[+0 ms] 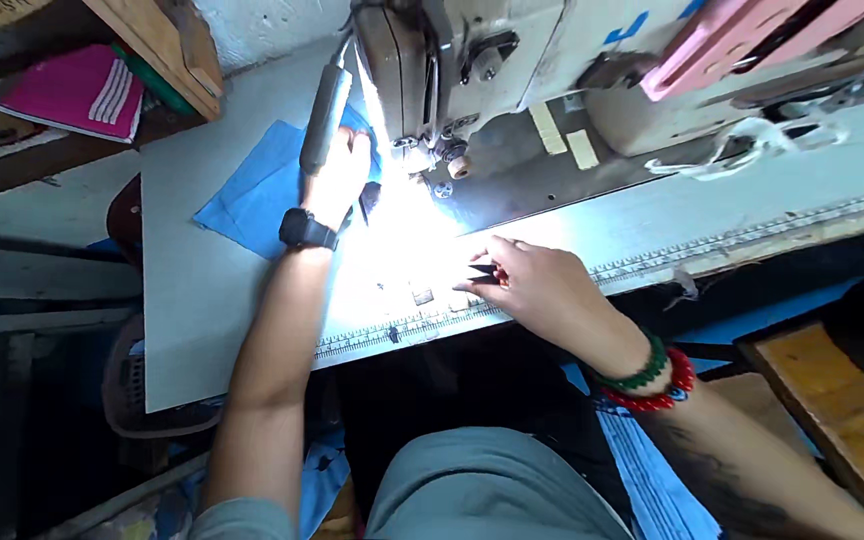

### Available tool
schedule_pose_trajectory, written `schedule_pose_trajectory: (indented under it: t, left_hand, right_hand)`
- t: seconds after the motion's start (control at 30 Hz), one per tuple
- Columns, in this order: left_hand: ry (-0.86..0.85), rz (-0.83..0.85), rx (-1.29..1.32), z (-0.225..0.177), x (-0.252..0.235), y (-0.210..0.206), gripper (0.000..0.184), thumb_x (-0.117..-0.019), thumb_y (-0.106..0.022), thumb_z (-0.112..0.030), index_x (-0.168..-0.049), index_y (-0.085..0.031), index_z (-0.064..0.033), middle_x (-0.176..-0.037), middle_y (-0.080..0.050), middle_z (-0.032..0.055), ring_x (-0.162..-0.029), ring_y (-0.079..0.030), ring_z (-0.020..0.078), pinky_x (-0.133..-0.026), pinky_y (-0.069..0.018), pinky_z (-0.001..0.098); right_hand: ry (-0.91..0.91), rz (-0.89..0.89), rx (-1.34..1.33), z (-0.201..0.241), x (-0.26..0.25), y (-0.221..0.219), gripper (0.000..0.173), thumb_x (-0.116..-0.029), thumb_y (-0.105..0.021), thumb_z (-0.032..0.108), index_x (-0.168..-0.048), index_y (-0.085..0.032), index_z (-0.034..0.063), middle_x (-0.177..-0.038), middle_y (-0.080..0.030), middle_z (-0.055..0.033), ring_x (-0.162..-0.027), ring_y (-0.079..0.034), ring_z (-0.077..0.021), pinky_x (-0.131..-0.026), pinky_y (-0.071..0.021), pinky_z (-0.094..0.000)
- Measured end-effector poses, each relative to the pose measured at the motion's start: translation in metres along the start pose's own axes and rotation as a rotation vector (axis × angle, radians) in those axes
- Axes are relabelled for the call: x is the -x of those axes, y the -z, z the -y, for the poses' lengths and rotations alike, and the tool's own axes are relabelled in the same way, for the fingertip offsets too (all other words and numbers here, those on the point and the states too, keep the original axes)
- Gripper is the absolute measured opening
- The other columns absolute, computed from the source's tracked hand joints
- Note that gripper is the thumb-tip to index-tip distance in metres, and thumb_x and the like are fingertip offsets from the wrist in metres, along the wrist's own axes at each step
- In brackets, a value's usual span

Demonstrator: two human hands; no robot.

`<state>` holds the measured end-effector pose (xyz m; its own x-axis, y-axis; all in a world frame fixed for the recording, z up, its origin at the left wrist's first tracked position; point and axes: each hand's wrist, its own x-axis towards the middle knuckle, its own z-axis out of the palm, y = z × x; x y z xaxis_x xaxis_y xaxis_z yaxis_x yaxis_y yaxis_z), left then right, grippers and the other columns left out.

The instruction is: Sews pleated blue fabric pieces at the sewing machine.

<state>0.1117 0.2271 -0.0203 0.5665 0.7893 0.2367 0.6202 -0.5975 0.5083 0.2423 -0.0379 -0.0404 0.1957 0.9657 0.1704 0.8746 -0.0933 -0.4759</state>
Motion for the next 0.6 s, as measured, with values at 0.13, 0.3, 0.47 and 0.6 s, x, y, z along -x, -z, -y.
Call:
schedule_pose_trajectory:
  t: [0.13, 0.3, 0.47, 0.6]
  left_hand:
    - [0.244, 0.050, -0.163, -0.028, -0.011, -0.014, 0.050, -0.0989, -0.061, -0.025, -0.138, -0.055, 0.0048, -0.136, -0.061, 0.0249, -0.130, -0.058, 0.0372, -0.107, -0.0442, 0.0539]
    - [0.233, -0.328, 0.085, 0.003, -0.026, -0.023, 0.038, -0.1035, -0.050, -0.018, -0.134, -0.058, 0.0027, -0.132, -0.064, 0.0204, -0.129, -0.059, 0.0268, -0.111, -0.0441, 0.0400]
    - [0.288, -0.774, 0.484, 0.044, -0.006, 0.031, 0.033, -0.1068, -0.048, -0.022, -0.124, -0.053, 0.0070, -0.107, -0.059, 0.0150, -0.095, -0.058, 0.0168, -0.088, -0.0496, 0.0301]
    - [0.196, -0.865, 0.570, 0.028, 0.046, 0.041, 0.030, -0.1087, -0.045, -0.022, -0.118, -0.051, 0.0055, -0.102, -0.057, 0.0118, -0.086, -0.059, 0.0132, -0.081, -0.0537, 0.0313]
  right_hand:
    - [0.032, 0.068, -0.068, 0.007, 0.014, -0.001, 0.046, -0.0977, -0.060, 0.052, -0.116, -0.068, 0.0104, -0.092, -0.067, -0.0076, -0.073, -0.066, -0.0234, -0.061, -0.0547, -0.0446]
    - [0.061, 0.067, -0.070, 0.009, 0.017, -0.010, 0.031, -0.0998, -0.055, 0.022, -0.122, -0.067, 0.0045, -0.099, -0.066, -0.0152, -0.078, -0.068, -0.0294, -0.067, -0.0577, -0.0465]
    - [0.138, 0.016, -0.017, 0.029, -0.010, -0.026, 0.019, -0.1023, -0.055, 0.015, -0.106, -0.065, -0.0013, -0.089, -0.064, -0.0161, -0.075, -0.067, -0.0311, -0.065, -0.0576, -0.0462]
    - [0.202, -0.007, 0.047, 0.064, -0.058, -0.042, 0.007, -0.0898, -0.066, 0.001, -0.087, -0.070, -0.0037, -0.079, -0.065, -0.0202, -0.074, -0.068, -0.0380, -0.063, -0.0558, -0.0523]
